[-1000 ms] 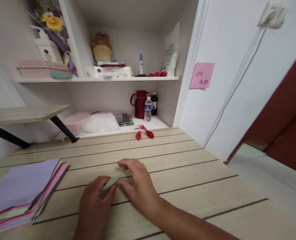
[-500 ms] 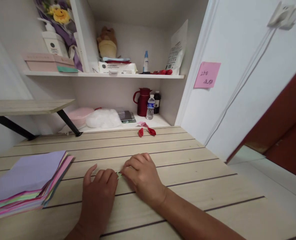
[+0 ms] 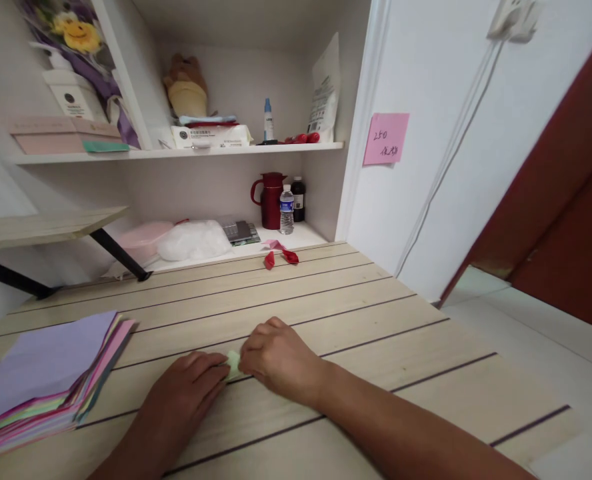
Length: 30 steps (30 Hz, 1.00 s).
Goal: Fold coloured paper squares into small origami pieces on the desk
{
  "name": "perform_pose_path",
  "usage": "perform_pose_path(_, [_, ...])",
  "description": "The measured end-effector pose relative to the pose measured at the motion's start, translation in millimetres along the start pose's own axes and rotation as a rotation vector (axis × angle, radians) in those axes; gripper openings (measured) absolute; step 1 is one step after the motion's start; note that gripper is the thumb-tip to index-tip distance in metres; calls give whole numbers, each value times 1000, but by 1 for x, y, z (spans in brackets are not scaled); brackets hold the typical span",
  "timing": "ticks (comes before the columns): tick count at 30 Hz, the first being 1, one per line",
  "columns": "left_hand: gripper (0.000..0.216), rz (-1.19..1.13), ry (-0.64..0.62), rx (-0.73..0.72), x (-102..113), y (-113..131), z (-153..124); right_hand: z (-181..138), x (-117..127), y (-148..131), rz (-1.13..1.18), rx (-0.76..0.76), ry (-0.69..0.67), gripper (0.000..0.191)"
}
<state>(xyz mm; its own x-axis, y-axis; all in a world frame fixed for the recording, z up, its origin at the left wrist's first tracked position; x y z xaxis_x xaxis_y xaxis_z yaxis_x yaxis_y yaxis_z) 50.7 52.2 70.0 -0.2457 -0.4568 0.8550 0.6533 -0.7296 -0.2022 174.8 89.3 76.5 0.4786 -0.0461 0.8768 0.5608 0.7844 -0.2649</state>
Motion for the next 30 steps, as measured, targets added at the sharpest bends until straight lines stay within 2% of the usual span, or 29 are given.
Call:
perform_pose_path(6, [19,-41,38,53,5,-9,-5,-1,1,4,43,-50,-15,17])
perform_pose_path(10, [35,-1,84,137,8,-14,-11,-1,-1,1,-4,-27,-19,20])
perform_pose_path(14, [40,44,97,177,9,-15,-17,-2,-2,-1,-31,2,-13,20])
perform_pose_path(17, [58,108,113,307,11,-23,-23,-2,-2,-1,-29,2,-15,21])
perform_pose_path(19, [67,54,131,401,11,-29,-27,-2,-3,-1,-30,-1,-25,22])
perform_pose_path(21, [61,-38,164,427,12,-31,-28,-1,-2,-2,-32,-5,-34,23])
perform_pose_path(25, [16,-83,175,306,16,-22,-20,-1,-3,-2,-40,-16,-40,23])
perform_pose_path(27, [10,-91,159,232,15,-17,-17,-1,-4,-1,-46,-11,-36,22])
perform_pose_path(30, [15,-99,166,172,14,-14,-16,-2,-5,-1,-64,8,-24,19])
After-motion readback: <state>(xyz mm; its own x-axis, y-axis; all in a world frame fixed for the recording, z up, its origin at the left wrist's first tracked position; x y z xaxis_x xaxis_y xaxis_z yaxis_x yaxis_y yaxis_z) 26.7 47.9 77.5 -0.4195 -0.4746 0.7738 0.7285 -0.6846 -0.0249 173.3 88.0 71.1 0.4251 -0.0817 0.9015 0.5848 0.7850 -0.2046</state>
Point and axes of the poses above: each hand's wrist, its own z-axis towards the middle knuckle, its own x-axis out of the back of the hand, y = z × x, the point moved 7 cm from there along z, towards the middle knuckle, and after that the axes turned 11 degrees about -x, right-handed, at the moved point
